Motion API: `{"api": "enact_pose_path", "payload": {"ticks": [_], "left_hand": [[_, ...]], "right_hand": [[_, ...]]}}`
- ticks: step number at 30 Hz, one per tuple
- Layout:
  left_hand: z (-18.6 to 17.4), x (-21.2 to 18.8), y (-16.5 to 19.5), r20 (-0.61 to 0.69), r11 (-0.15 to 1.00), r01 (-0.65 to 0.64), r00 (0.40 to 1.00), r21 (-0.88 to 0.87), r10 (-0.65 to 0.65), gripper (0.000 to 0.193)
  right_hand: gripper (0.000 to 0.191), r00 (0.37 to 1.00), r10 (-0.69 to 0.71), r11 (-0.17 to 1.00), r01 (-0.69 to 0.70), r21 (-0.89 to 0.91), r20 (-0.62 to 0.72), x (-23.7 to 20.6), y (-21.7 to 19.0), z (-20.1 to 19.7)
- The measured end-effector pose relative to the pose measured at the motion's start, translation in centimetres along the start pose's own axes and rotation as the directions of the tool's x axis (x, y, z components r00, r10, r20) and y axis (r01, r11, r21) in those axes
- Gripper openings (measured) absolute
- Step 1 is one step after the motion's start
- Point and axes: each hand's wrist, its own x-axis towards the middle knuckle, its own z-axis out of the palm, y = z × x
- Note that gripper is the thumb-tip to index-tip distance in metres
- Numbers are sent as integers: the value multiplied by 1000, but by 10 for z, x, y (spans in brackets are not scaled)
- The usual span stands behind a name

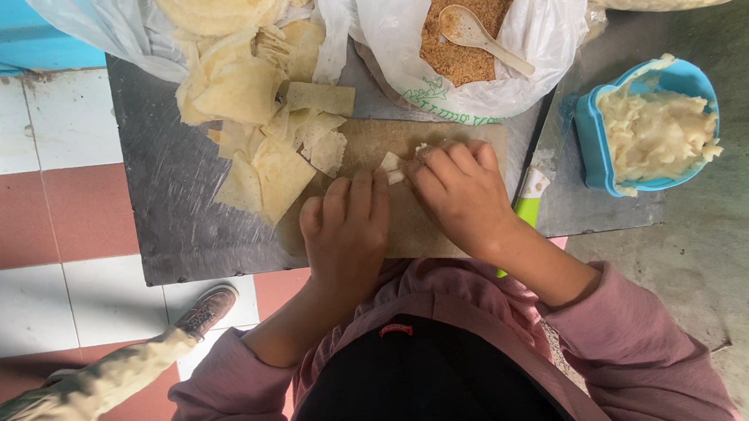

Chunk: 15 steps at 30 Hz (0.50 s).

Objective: The person folds thin pastry wrappers into triangular pockets on a cutting board, spooning brown filling from a bag and paste from a blue container onto the wrappers, then folds and presses the dough closed, placing finished pieces with the stack of wrappers.

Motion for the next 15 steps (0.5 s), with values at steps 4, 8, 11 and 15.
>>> {"api": "enact_pose_path", "payload": {"ticks": [4, 8, 11, 15], "left_hand": [[0, -1, 10, 40, 990, -17, 999, 141, 11, 40], [0, 1, 16, 139, 982, -28, 990, 189, 1, 43], [4, 6, 15, 161, 975, -37, 987, 220, 1, 42], [8, 10, 12, 185, 965, -24, 982, 261, -26, 50]], "right_hand": [[33, 998, -55, 987, 54, -153, -4, -1, -4, 1], [41, 996, -68, 968, 78, -240, 51, -1, -9, 0], [47, 993, -39, 957, 70, -281, 114, 1, -11, -2], [55, 988, 33, 962, 10, -273, 150, 5, -13, -3]]}}
